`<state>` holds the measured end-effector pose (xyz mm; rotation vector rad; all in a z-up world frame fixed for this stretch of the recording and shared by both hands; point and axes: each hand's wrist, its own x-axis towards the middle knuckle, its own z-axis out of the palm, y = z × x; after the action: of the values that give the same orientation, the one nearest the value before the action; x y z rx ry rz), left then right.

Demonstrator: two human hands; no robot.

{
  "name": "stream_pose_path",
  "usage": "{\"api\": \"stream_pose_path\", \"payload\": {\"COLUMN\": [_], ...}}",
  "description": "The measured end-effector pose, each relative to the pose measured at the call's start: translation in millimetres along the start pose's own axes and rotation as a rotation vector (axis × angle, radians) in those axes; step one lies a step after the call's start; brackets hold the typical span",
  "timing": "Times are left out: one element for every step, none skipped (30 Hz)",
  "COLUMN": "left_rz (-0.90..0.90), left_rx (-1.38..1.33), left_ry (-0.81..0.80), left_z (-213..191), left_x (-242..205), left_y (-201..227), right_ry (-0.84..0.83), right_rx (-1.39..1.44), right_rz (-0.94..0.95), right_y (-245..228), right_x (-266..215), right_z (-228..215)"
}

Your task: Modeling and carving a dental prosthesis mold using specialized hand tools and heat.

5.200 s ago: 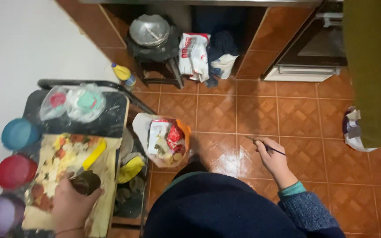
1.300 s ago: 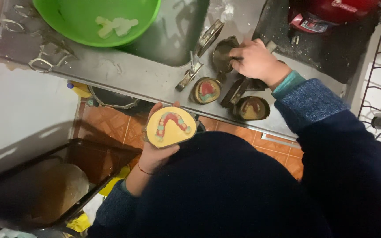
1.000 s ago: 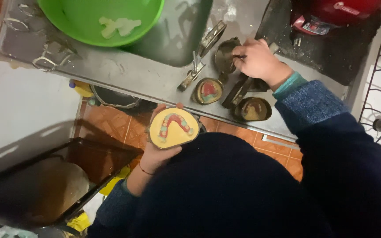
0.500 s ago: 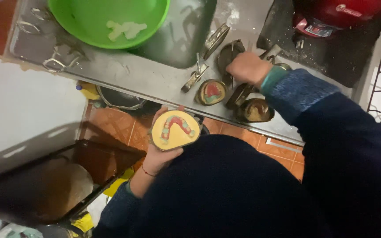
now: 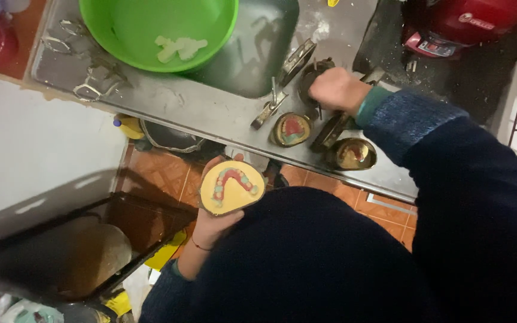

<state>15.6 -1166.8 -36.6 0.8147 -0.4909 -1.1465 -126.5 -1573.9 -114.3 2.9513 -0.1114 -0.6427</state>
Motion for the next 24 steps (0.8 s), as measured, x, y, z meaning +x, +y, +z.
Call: {"api": "stream_pose_path", "payload": {"left_rz": [0.0,0.003,0.007,0.008,-0.002,-0.013,-0.012,-0.034,-0.055,-0.052,-0.043,-0.035,-0.023,-0.027,-0.024,-0.007,0.012,0.031,0.057,0.092,0.128,0.156,0.153,0.147], "left_rx": [0.0,-0.005,-0.009,-0.008,-0.036,-0.064,-0.065,-0.099,-0.133,-0.135,-0.062,0.01,0.006,-0.045,-0.098,-0.103,-0.08,-0.056,-0.059,-0.003,0.055,0.053,0.138,0.221], "left_ry": [0.0,-0.012,-0.025,-0.026,-0.003,0.02,0.019,0.04,0.062,0.061,0.068,0.074,0.075,0.071,0.07,0.075,0.057,0.04,0.055,0.033,0.021,0.046,0.092,0.141], "left_z": [0.6,1.4,2.3,4.2,6.1,8.2,12.6,17.1,21.9,14.9,9.0,3.3,13.7,23.8,34.7,39.4,43.9,47.8,43.9,39.3,35.0,35.0,34.4,33.2], "left_x": [0.0,0.0,0.8,-0.2,-0.9,-1.8,-1.6,-1.6,-1.7,-4.9,-7.6,-10.6,-8.5,-7.0,-6.2,-7.6,-8.3,-9.5,-14.2,-19.4,-27.3,-36.0,-47.9,-61.6], "left_y": [0.1,0.3,0.8,0.0,-1.7,-3.5,-3.0,-2.5,-2.7,-12.5,-23.5,-34.3,-32.4,-30.1,-29.0,-32.2,-35.2,-37.5,-46.8,-55.7,-64.4,-66.5,-68.2,-69.5], "right_ry": [0.0,0.041,0.083,0.084,0.037,-0.009,-0.009,0.115,0.239,0.239,0.359,0.479,0.48,0.545,0.594,0.588,0.653,0.713,0.694,0.731,0.756,0.723,0.767,0.809], "right_rx": [0.0,0.044,0.087,0.086,0.135,0.184,0.182,0.253,0.322,0.319,0.536,0.753,0.743,1.137,1.53,1.518,1.715,1.915,1.903,2.018,2.138,2.13,2.131,2.133], "right_rz": [0.0,0.023,0.047,0.048,0.111,0.175,0.176,0.173,0.17,0.169,0.174,0.178,0.171,0.125,0.064,0.05,0.016,-0.02,-0.047,-0.085,-0.127,-0.158,-0.236,-0.313], "right_y": [1.7,3.6,6.2,8.4,10.9,13.4,20.2,26.8,33.9,39.1,45.6,51.7,49.0,45.7,43.5,37.9,33.9,28.8,26.5,23.0,18.3,10.9,2.1,-8.8], "right_x": [-4.0,-8.1,-12.1,-18.2,-24.7,-31.4,-43.0,-54.9,-66.7,-76.8,-87.9,-99.4,-108.1,-116.9,-124.1,-130.6,-134.5,-138.2,-137.9,-137.3,-134.4,-135.2,-131.9,-129.0], "right_z": [-5.9,-11.9,-18.5,-29.8,-40.5,-51.1,-56.2,-61.3,-66.4,-66.0,-66.2,-66.6,-70.1,-73.7,-77.8,-85.1,-94.1,-103.3,-106.2,-109.3,-112.7,-115.7,-119.6,-123.6]}}
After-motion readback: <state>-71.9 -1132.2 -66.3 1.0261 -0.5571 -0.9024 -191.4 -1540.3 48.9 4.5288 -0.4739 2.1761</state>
